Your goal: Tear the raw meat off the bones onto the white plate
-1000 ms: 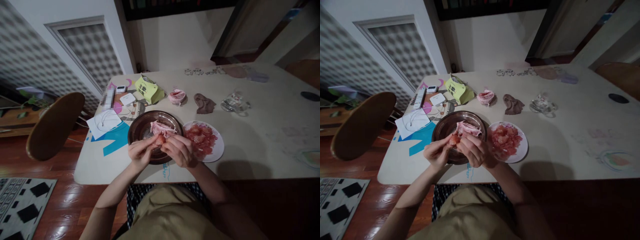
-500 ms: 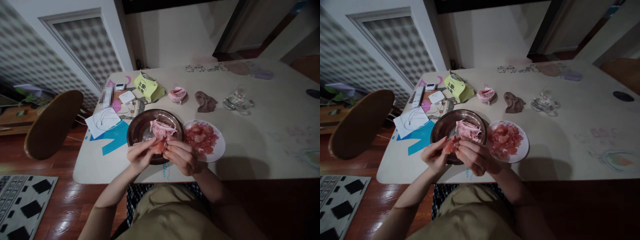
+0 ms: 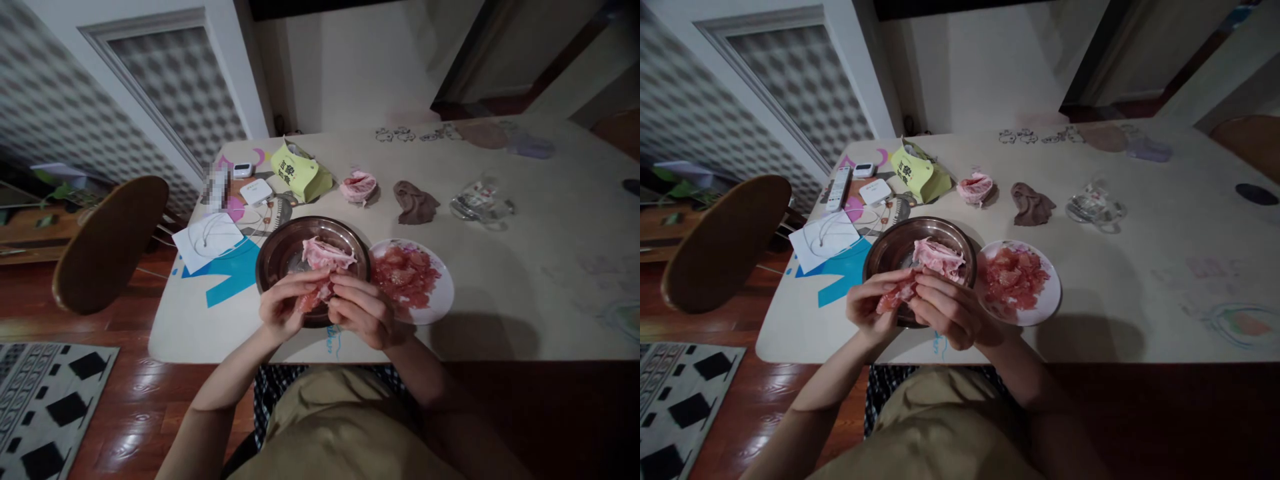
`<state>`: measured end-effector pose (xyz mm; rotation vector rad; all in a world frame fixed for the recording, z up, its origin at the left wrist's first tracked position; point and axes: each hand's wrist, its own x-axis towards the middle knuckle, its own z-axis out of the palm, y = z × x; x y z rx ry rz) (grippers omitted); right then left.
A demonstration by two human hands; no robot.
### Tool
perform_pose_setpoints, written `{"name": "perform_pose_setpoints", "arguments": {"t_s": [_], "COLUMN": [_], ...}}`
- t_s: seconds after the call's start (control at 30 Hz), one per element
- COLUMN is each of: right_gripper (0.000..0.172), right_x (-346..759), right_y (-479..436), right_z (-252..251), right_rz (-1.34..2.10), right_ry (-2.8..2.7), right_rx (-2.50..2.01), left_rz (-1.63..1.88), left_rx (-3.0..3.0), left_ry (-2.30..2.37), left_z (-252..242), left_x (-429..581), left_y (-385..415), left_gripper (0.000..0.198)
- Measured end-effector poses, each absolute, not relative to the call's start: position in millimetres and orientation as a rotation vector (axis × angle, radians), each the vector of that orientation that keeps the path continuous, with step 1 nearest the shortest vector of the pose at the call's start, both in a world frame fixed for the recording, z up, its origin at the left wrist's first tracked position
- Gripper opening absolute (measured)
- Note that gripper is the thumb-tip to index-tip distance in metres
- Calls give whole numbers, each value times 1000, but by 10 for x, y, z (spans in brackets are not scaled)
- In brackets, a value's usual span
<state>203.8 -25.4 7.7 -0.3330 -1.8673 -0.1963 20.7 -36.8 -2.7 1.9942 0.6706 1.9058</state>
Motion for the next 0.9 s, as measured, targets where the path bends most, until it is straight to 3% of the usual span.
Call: {"name": "perform_pose_setpoints", "arguments": {"t_s": [0.17,0.53,0.73,0.9], "right_gripper": [25,30,25,46], "right_x": [2069,2118,2083,2077], "right_y": [-253,-330,-319,-299], "right_z": [89,147,219,167], "right_rz": [-322,-388,-385,-353], "right_ry": [-1924,-1976,-1948,-1919], "right_rx": [-367,-466,-515,-552], "left_rz": [1891,1924,1865,1724], "left_rx": [2013,2203,2267,2192], "left_ry": [709,709,698,782], "left_z": [-61,-19,-7,13], "left_x": [239,163,114,126], "left_y": [-390,-295,-277,-311], "left_gripper": [19,38,38,40]}}
